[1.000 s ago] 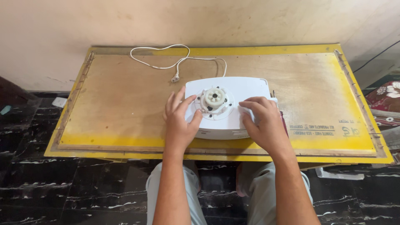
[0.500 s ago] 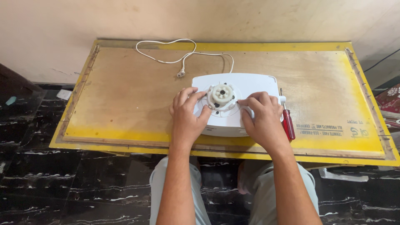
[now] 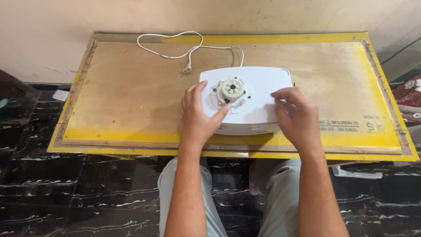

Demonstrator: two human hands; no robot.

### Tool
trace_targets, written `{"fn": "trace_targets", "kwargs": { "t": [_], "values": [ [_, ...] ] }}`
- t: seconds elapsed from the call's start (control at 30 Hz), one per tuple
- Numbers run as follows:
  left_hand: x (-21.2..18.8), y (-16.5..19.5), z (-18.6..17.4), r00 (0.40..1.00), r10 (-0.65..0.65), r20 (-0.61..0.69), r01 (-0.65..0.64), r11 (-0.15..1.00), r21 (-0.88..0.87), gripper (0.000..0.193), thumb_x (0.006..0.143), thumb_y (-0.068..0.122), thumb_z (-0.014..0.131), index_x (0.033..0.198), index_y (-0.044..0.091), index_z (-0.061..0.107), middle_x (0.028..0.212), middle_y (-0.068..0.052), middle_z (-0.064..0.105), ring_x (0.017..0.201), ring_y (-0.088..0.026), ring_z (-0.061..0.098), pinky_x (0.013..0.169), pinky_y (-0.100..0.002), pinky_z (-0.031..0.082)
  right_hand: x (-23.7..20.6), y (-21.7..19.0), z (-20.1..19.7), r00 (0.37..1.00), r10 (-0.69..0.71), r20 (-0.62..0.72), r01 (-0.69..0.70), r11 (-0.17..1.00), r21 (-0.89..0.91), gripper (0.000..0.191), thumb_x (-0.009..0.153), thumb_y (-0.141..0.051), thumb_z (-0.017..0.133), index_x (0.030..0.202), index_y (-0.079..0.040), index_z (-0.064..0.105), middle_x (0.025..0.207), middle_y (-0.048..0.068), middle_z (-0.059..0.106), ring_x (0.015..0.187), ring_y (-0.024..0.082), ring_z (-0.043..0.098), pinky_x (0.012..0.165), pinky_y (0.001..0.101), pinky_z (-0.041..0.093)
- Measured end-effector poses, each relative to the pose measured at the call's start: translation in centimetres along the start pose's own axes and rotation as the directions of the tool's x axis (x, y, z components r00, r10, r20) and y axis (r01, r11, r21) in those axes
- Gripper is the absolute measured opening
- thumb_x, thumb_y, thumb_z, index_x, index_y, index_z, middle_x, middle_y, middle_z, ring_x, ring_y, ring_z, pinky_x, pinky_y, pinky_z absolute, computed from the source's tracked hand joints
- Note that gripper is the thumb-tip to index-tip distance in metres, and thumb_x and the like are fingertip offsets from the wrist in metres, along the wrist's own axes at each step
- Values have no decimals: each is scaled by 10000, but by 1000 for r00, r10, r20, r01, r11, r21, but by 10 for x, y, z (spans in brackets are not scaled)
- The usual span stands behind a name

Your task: The person sits on the floor at a low table and uses a red screwdriver to unscrew screws from the base of a white electric mixer base. They flip the unit over, remove the base cover, handle the internal drive coupling, then reposition the cover and drive the screws back in with the screwdriver.

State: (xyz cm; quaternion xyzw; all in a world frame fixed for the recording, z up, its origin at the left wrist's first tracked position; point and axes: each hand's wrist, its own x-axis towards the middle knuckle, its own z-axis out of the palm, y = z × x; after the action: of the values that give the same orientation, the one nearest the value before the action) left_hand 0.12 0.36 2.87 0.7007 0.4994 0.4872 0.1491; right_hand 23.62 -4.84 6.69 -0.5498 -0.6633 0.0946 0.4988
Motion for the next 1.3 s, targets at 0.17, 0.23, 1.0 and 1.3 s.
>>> {"fn": "trace_targets", "kwargs": {
  "t": [0.17,0.23,1.0,1.3],
  "values": [
    [-1,-5,7,999,-26,-27,26,1000,-9,749,770,365,875,1380,72,554,1359,-136,562,1287,-362,516,1106,-482,408,-14,6,3,955,96,-280,-125,988,-89,83,895,67,640,917,-1,682,818,108,621,644,188,568,595,332,436],
    [0,-8,10,1000,1,-13,-1,1000,4,700,796,366,868,1363,80,574,1368,-127,561,1295,-361,516,1111,-486,402,-27,0,17,960,132,-247,-155,985,-75,51,869,39,642,881,-6,663,783,86,619,597,179,559,560,335,433],
    [2,-10,10,999,-10,51,10,1000,5,597,811,378,858,1299,116,638,1417,-85,529,1277,-354,512,1091,-510,393,-93,-39,55,917,333,219,-196,855,-480,774,909,-221,652,1519,84,287,838,220,709,721,419,690,620,507,548],
    [2,-10,12,999,-29,40,29,1000,8,586,784,356,866,1276,121,653,1406,-96,537,1253,-358,519,1061,-507,401,-81,-48,46,805,504,313,-276,785,-555,875,897,-295,681,1566,31,222,864,256,705,782,455,689,692,531,545]
  ]
}}
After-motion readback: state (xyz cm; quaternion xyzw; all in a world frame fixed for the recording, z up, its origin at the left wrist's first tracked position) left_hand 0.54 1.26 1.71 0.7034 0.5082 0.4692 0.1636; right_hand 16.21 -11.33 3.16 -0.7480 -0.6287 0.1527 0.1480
